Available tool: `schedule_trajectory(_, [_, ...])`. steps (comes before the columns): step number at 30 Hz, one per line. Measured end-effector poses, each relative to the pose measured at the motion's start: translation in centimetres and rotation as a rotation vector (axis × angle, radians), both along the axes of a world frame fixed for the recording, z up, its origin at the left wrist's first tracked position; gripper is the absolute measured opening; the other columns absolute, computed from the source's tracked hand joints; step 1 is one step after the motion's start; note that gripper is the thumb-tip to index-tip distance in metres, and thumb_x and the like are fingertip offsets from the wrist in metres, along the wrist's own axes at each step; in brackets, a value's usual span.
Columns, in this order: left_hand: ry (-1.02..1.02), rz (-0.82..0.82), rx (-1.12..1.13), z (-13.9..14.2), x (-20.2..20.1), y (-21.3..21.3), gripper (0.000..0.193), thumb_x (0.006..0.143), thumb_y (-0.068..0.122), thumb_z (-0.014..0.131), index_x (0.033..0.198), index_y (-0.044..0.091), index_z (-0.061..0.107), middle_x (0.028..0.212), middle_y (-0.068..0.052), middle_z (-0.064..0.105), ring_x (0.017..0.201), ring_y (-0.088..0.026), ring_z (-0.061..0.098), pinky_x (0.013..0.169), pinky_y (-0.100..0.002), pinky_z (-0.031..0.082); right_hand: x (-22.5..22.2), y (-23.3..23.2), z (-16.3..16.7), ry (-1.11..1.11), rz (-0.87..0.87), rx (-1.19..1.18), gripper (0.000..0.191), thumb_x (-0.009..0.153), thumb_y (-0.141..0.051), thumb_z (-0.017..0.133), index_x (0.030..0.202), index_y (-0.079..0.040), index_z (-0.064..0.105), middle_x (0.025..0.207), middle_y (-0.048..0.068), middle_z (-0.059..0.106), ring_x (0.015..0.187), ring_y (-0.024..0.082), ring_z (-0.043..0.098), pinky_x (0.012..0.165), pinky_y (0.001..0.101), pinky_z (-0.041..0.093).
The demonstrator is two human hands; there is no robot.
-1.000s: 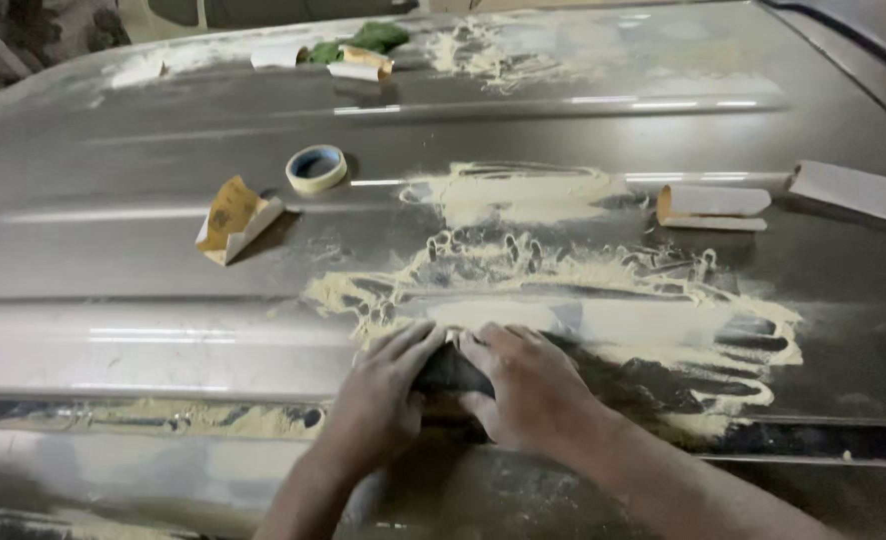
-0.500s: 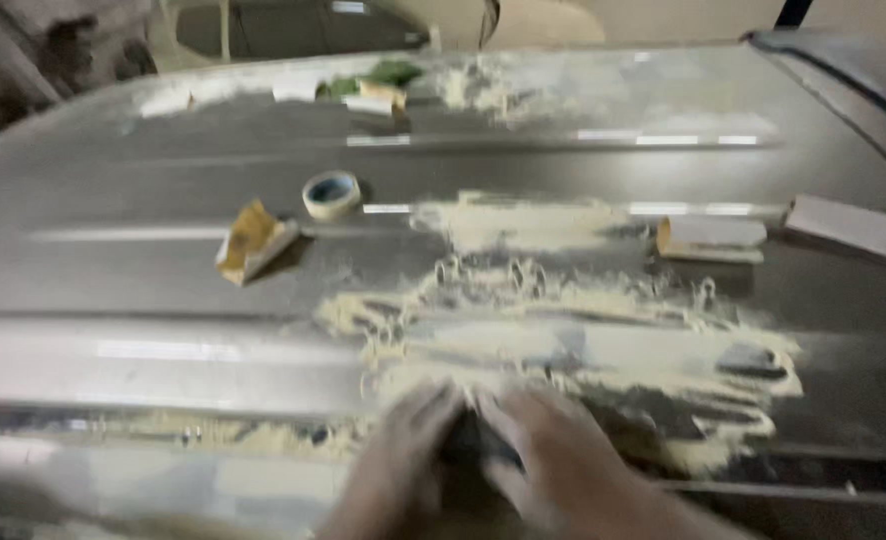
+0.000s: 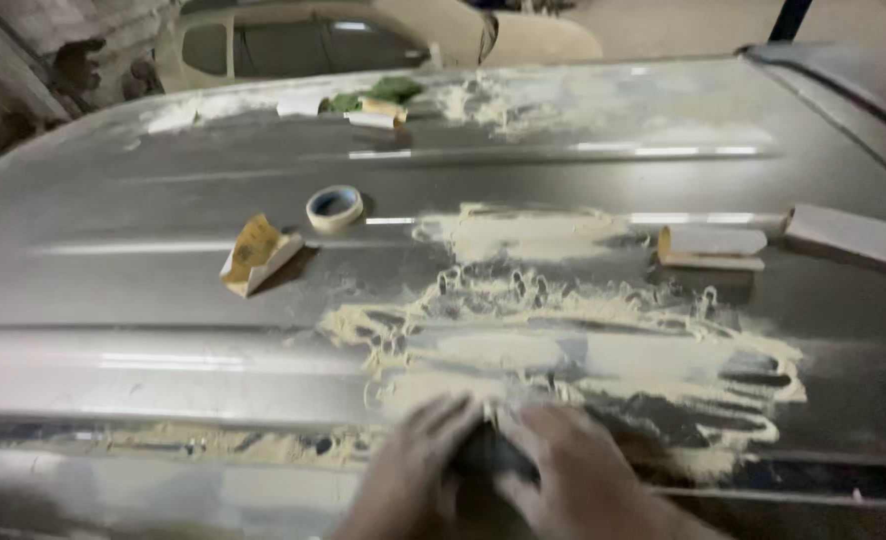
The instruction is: The person sands a section of a car hood using a sanding block. They repeatedly rub the block over a light-colored filler or primer patch, occasionally pausing to wipe the surface with their hand. The work area includes masking tape and sandpaper on the hood.
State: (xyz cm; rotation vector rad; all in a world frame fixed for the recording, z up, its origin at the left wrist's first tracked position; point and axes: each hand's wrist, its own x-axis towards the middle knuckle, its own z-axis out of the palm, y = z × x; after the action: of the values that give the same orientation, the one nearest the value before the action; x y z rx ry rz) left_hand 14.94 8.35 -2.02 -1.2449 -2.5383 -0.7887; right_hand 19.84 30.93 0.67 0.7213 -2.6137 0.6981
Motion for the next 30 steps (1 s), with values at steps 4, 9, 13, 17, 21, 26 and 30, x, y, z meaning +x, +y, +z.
schedule_trajectory(4, [0.004,0.178,-0.065,0.2,-0.6,0.4,0.075,0.069,-0.003,0.065,0.142,0.007,0.055,0.149,-0.015,0.056,0.137,-0.038,0.050,0.114,-0.044,0.041,-1.3,-0.5,0.7,-0.314,-0.133,0.083,0.068,0.078,-0.026,0.081,0.139,-0.004,0.059,0.123,0.015,0.061,0.118,0.032,0.060,0.104,0.0443,0.047])
schedule_trajectory(9, [0.048,0.057,-0.024,0.7,0.8,1.0,0.069,0.077,0.002,0.069,0.145,0.008,0.057,0.148,-0.016,0.056,0.135,-0.038,0.052,0.108,-0.044,0.044,0.7,0.2,0.7,0.112,0.041,0.011,0.067,0.073,-0.037,0.084,0.125,0.000,0.064,0.122,0.013,0.064,0.114,0.031,0.062,0.100,0.0463,0.047])
schedule_trajectory(13, [-0.077,0.119,0.019,1.3,0.0,1.3,0.069,0.066,-0.003,0.066,0.133,0.006,0.059,0.140,-0.016,0.058,0.127,-0.040,0.053,0.107,-0.046,0.044,-1.2,0.8,-1.0,-0.212,-0.116,0.060,0.066,0.073,-0.026,0.084,0.131,-0.003,0.064,0.119,0.013,0.063,0.107,0.031,0.062,0.096,0.0439,0.052])
schedule_trajectory(17, [-0.053,0.154,-0.018,2.7,-2.0,1.2,0.064,0.066,-0.003,0.069,0.129,0.007,0.061,0.141,-0.012,0.058,0.131,-0.037,0.053,0.110,-0.046,0.045,-4.4,1.3,-2.4,-0.292,-0.163,0.072,0.064,0.073,-0.027,0.082,0.129,-0.007,0.062,0.116,0.009,0.064,0.106,0.025,0.065,0.095,0.0395,0.055])
schedule_trajectory(21, [-0.246,0.088,-0.072,5.4,-2.5,0.7,0.066,0.067,0.005,0.081,0.129,0.007,0.057,0.140,-0.011,0.054,0.130,-0.034,0.051,0.111,-0.042,0.044,-4.5,1.4,-0.3,-0.140,-0.044,0.031,0.068,0.066,-0.029,0.089,0.122,-0.002,0.061,0.121,0.014,0.064,0.108,0.031,0.063,0.094,0.0449,0.053])
schedule_trajectory(26, [-0.299,0.130,-0.194,6.4,-1.6,0.4,0.085,0.067,0.000,0.078,0.146,0.013,0.051,0.150,-0.010,0.048,0.134,-0.034,0.049,0.112,-0.041,0.042,-2.8,0.8,1.6,-0.419,-0.126,0.138,0.071,0.075,-0.031,0.084,0.138,-0.012,0.056,0.120,0.012,0.067,0.109,0.029,0.065,0.097,0.0444,0.055])
schedule_trajectory(30, [-0.021,0.160,-0.092,3.3,-1.3,0.1,0.079,0.070,-0.013,0.065,0.145,0.008,0.054,0.149,-0.013,0.055,0.138,-0.034,0.051,0.115,-0.041,0.046,-2.8,0.4,-0.4,-0.323,-0.178,0.156,0.074,0.079,-0.032,0.083,0.143,-0.012,0.053,0.123,0.017,0.065,0.106,0.031,0.067,0.093,0.0439,0.057])
